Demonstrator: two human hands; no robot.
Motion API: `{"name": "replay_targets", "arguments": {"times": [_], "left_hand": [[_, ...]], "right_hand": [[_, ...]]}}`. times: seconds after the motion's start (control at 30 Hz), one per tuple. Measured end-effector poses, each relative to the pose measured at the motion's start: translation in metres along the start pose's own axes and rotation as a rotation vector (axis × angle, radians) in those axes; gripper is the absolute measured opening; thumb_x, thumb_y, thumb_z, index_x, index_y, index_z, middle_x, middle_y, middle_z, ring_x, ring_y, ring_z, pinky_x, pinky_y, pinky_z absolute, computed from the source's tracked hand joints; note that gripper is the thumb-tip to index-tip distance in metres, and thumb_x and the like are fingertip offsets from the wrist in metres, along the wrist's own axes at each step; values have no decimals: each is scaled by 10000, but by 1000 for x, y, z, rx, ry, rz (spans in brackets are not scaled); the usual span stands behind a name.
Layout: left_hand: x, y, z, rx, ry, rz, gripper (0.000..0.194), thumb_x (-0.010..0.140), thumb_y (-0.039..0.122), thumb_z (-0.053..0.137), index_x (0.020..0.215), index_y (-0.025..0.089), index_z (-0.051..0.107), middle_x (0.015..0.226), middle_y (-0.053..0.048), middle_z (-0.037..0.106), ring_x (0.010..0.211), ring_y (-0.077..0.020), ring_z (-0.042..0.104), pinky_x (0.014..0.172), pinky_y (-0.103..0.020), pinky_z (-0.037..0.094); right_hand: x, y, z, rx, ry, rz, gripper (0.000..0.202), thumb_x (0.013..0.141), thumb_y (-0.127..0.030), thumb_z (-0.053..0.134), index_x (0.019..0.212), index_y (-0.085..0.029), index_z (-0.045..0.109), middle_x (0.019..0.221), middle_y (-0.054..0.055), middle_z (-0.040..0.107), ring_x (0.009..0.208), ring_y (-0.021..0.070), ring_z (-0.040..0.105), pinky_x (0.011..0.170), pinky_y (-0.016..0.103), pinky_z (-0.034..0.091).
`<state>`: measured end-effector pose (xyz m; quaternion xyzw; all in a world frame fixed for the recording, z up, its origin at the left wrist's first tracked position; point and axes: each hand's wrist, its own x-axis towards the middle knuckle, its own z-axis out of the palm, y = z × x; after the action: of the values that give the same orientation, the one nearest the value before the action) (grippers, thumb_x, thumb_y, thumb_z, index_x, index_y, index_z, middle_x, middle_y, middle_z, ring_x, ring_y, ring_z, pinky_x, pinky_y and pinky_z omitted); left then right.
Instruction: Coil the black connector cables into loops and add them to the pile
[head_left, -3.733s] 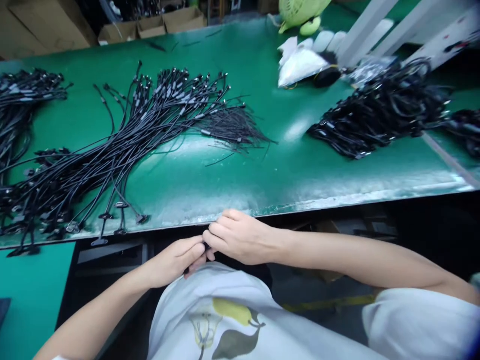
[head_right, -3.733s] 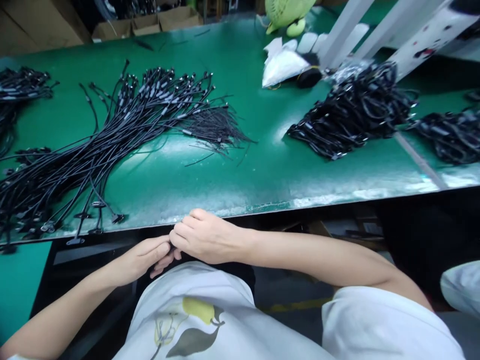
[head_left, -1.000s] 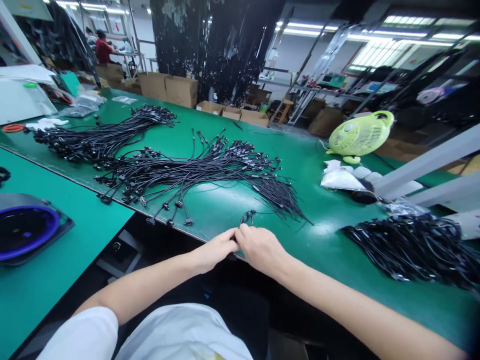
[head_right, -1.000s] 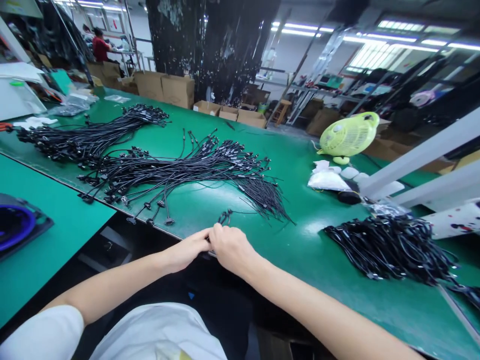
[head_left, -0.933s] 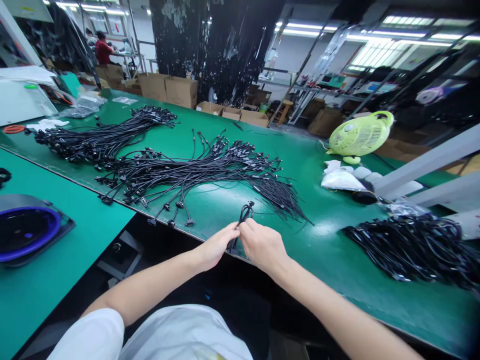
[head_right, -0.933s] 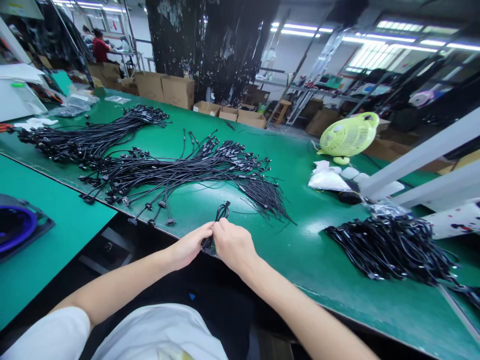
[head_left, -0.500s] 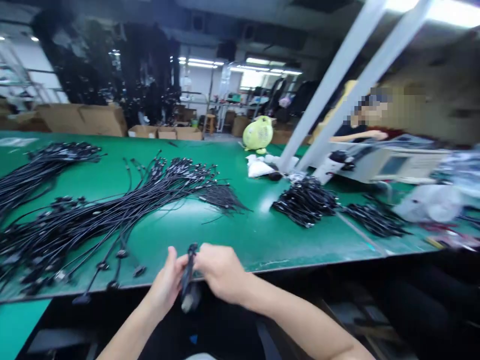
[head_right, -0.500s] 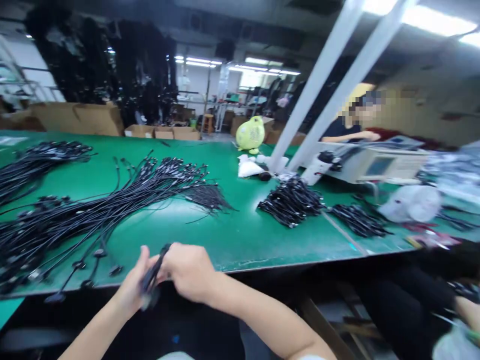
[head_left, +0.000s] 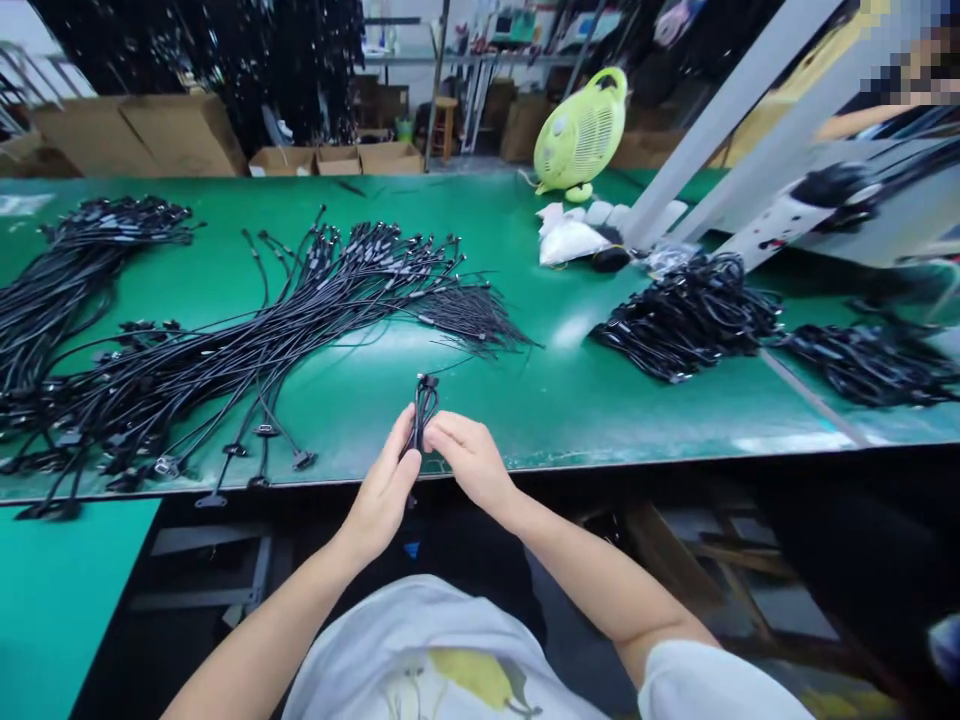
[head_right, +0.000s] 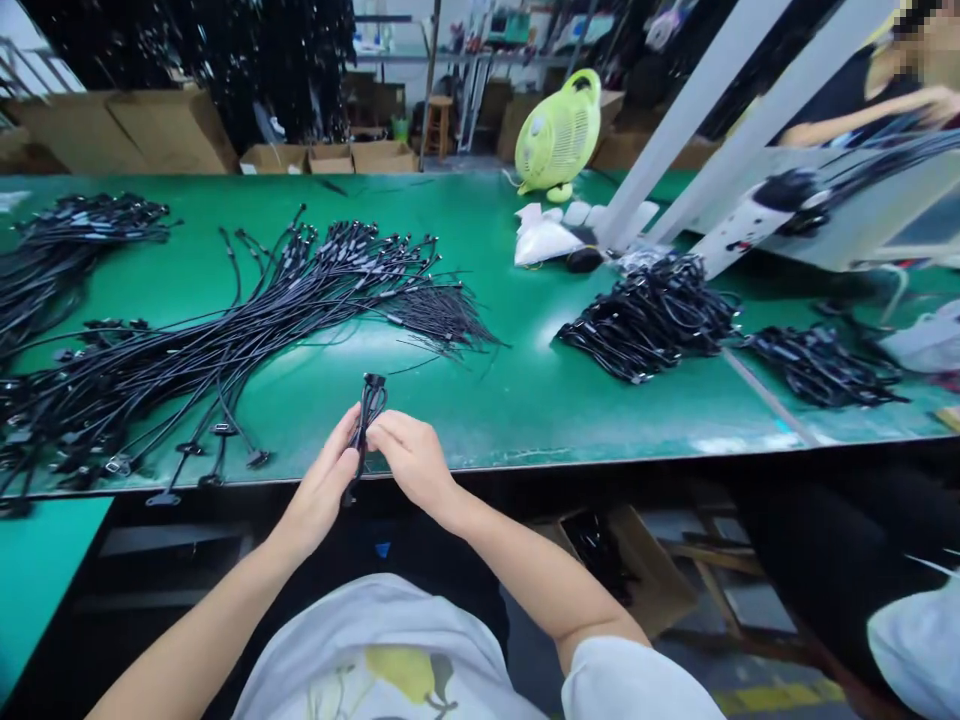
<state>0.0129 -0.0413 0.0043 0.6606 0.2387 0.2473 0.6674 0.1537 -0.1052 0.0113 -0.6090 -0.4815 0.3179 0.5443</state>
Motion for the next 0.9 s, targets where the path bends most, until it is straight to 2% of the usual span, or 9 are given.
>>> {"name": "replay_targets", "arguments": {"times": [0.1, 0.17, 0.23, 0.33, 0.4, 0.57, 0.67, 0.77, 0.9], "left_hand": [[1, -11, 4, 24, -57, 75, 644, 960, 397, 457, 1528, 223, 210, 1594, -89, 266, 1463, -234, 249, 1206, -374, 176], [3, -17, 6, 71, -68, 125, 642, 963, 393, 454, 1531, 231, 204, 1594, -87, 267, 1465, -231, 246, 1209, -367, 173], [7, -19, 8, 35, -56, 95, 597, 968, 394, 444, 1513, 231, 265, 1566, -93, 332, 1440, -236, 308, 1198, -370, 216], [16, -15, 12, -141, 20, 33, 540, 959, 393, 467, 1453, 200, 372, 1422, -129, 525, 1302, -258, 506, 1106, -398, 380], [21, -12, 16, -180, 65, 26, 521, 942, 386, 506, 1417, 194, 416, 1335, -131, 591, 1199, -258, 585, 1002, -384, 473], [26, -8, 21, -134, -33, -35, 504, 900, 397, 578, 1353, 195, 491, 1166, -109, 657, 910, -191, 662, 769, -298, 537], [27, -7, 22, -231, -15, -107, 442, 926, 427, 521, 1260, 139, 536, 858, -55, 658, 640, -123, 604, 592, -247, 491], [27, -6, 22, -309, -20, -186, 373, 939, 450, 495, 1120, 134, 574, 625, 35, 523, 462, -60, 440, 464, -186, 360], [25, -5, 22, -412, -127, -217, 372, 905, 521, 531, 990, 160, 545, 549, 94, 350, 385, -28, 246, 394, -170, 199]], "right_hand": [[-3, 15, 5, 381, -224, 316, 446, 861, -585, 455, 634, -211, 369, 539, -78, 271, 430, 66, 172, 415, 222, 219], [-7, 22, 5, 434, -318, 381, 482, 846, -638, 439, 622, -222, 343, 516, -90, 234, 408, 62, 144, 388, 226, 196], [-11, 24, 2, 300, -266, 322, 462, 870, -615, 442, 660, -205, 420, 545, -64, 332, 432, 76, 262, 420, 227, 268], [-18, 14, -7, -127, -21, 110, 300, 913, -481, 480, 869, -195, 559, 803, 17, 540, 670, 119, 501, 626, 252, 421], [-17, 4, -17, -310, 136, 21, 263, 902, -442, 524, 1005, -203, 561, 920, 33, 568, 764, 132, 545, 710, 266, 440], [-3, -10, -37, -476, 192, 0, 226, 921, -421, 516, 944, -201, 562, 706, -16, 577, 622, 128, 543, 622, 254, 422], [3, -7, -38, -527, 146, -230, 252, 987, -286, 367, 1066, -181, 582, 896, 58, 633, 818, 163, 598, 743, 287, 475], [5, -2, -38, -518, 126, -429, 324, 986, -225, 349, 1232, -190, 558, 1101, 109, 593, 1021, 191, 566, 894, 353, 480], [7, -1, -43, -353, 82, -417, 312, 988, -269, 390, 1195, -222, 620, 1274, 111, 511, 1182, 211, 494, 1007, 405, 435]]}}
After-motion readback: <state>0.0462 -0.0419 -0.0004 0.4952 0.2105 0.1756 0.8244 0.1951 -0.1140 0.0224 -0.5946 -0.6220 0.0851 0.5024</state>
